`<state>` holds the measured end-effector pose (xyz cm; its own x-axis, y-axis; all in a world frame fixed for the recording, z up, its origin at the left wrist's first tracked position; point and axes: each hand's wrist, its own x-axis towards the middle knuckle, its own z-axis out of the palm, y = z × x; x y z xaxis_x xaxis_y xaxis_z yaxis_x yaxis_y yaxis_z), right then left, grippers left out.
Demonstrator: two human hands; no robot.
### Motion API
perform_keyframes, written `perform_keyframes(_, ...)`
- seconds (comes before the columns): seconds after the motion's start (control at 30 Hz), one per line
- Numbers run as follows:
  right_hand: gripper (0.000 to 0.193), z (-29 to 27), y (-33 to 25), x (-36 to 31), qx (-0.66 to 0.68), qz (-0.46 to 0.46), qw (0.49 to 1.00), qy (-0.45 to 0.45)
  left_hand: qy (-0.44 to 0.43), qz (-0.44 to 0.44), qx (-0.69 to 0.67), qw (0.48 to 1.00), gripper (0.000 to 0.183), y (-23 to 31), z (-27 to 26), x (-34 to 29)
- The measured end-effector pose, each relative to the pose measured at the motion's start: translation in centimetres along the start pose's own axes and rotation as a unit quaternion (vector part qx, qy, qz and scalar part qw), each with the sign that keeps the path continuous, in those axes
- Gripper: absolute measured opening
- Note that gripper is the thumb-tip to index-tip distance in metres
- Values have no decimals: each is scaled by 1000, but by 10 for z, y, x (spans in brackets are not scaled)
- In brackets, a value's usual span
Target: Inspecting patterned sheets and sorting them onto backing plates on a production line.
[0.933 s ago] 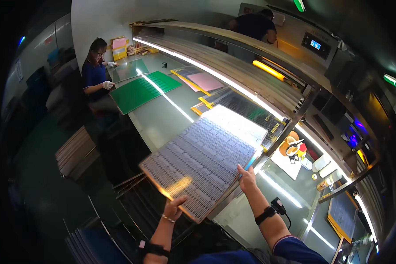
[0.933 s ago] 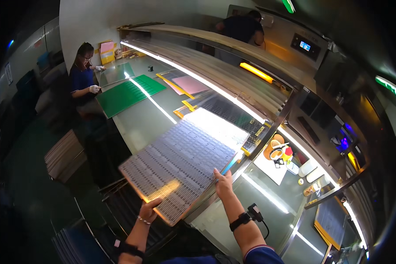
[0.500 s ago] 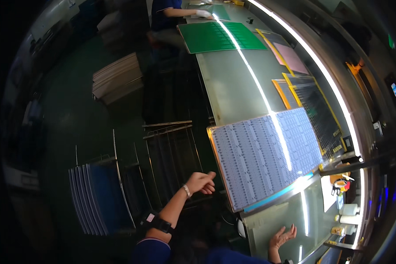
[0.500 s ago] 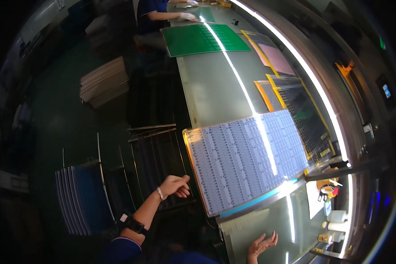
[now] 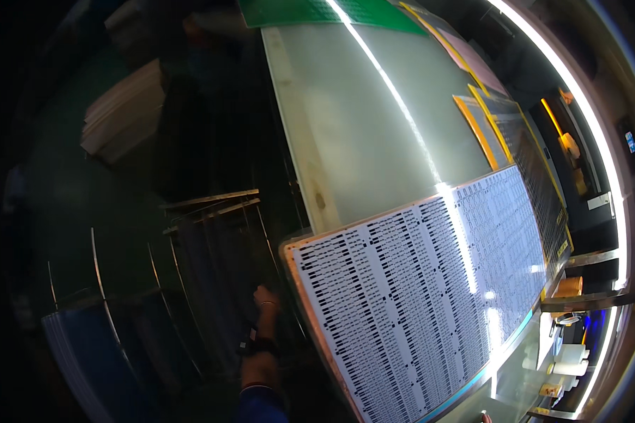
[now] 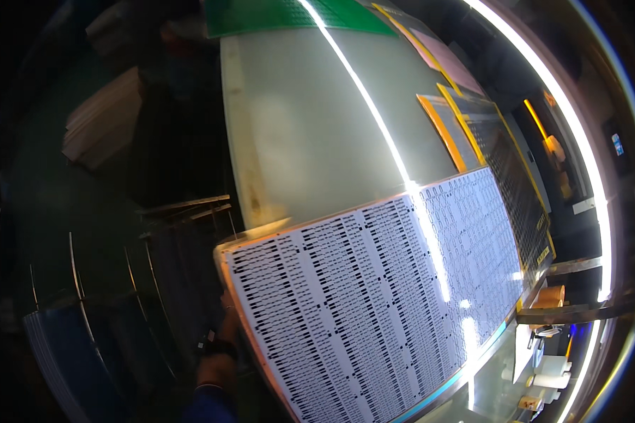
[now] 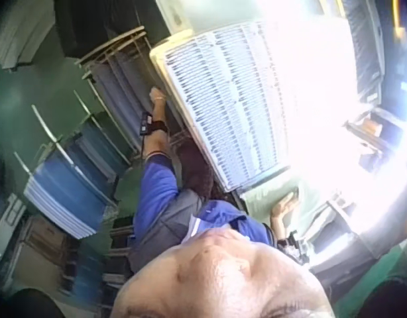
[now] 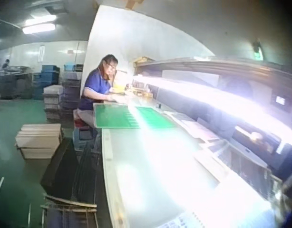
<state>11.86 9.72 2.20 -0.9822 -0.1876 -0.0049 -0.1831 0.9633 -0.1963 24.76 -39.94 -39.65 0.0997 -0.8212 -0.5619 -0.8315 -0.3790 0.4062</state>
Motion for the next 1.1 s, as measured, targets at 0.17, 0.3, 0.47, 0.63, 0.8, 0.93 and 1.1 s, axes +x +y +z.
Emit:
perform_keyframes(0.17, 40, 10, 49, -16, -190, -53, 980, -10, 58, 26, 14, 998, 18, -7, 7, 11)
perform_keyframes(0.3, 40, 2, 4, -9, -60, -3, 998, -11, 81, 140, 73, 984, 19, 1, -22, -16)
perform_keyframes(0.47, 35, -9, -37, -1, -37, -64, 995, 69, 91, 224, 17, 970, 18, 51, -136, -89)
perform_keyframes(0.63, 36, 1, -31, 8, 0, -87, 991, 102, 302, 295, -23, 906, 18, 37, -249, -128)
perform_keyframes(0.8, 35, -14, -52, 14, 38, -80, 989, 119, 80, 261, -216, 938, 41, 62, -442, -211)
perform_keyframes(0.93, 34, -11, -44, 15, 72, -69, 986, 134, 136, 291, -229, 919, 33, 65, -575, -278)
perform_keyframes(1.1, 35, -24, -32, 3, 294, -99, 938, 154, 123, 309, -347, 877, 11, 71, -650, -462)
